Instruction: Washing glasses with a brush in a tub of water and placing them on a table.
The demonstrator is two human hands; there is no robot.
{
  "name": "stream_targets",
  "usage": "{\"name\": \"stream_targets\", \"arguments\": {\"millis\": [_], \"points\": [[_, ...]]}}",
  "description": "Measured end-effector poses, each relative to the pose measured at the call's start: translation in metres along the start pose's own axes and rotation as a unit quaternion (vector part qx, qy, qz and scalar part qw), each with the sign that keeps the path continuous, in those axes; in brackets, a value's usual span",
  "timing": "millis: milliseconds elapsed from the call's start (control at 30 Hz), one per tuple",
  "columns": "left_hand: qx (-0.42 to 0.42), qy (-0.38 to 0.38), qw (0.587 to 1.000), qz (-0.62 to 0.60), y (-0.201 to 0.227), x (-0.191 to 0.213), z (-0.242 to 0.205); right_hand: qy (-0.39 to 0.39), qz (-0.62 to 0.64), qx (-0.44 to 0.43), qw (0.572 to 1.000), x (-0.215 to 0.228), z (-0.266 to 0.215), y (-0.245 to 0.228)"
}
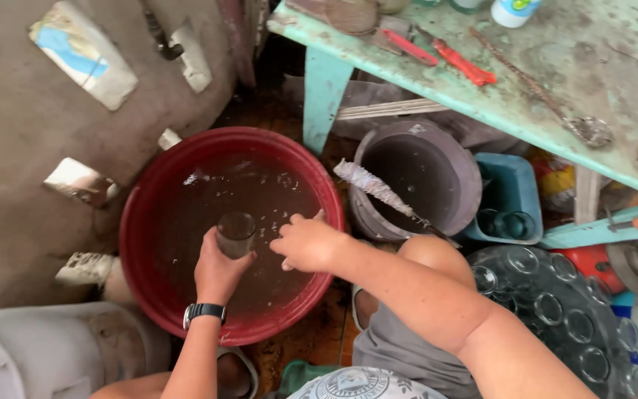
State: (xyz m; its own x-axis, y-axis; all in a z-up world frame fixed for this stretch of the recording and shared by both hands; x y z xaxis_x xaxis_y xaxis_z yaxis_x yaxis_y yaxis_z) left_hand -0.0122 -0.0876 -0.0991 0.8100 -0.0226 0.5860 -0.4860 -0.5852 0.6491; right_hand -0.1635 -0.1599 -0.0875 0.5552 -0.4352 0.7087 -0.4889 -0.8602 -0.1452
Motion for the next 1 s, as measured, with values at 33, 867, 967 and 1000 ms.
{"name": "stream_targets", "arguments": {"millis": [33, 867, 967, 1000], "points": [[0.024, -0.01, 0.999, 0.023, -0.017, -0.012, 0.009, 0.002, -0.001, 0.005, 1.0, 0.0, 0.001, -0.004], [0.22, -0.154, 0.947, 0.174, -0.213, -0.149, 0.09, 0.051, -0.037, 0.064, 0.996, 0.0, -0.054, -0.011], [0.223, -0.173, 0.946, 0.158, -0.206, -0.154, 0.091, 0.024, -0.012, 0.066, 0.997, -0.003, -0.052, -0.01], [0.223, -0.173, 0.946, 0.156, -0.212, -0.16, 0.095, 0.022, -0.013, 0.066, 0.997, -0.005, -0.05, -0.009]]}}
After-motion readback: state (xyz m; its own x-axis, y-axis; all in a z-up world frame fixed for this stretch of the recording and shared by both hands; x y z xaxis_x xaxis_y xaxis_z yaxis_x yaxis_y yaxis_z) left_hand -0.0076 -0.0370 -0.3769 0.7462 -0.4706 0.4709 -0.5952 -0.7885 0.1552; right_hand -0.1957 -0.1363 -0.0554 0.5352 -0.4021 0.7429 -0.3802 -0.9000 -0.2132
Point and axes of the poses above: each hand's wrist, its own z-axis towards the middle knuckle, its own x-axis out of the back of the hand, y = z × x, the point moved 8 cm from there along z, towards the middle knuckle, and after that the axes turned 13 degrees about -y, right-handed, at the moved point
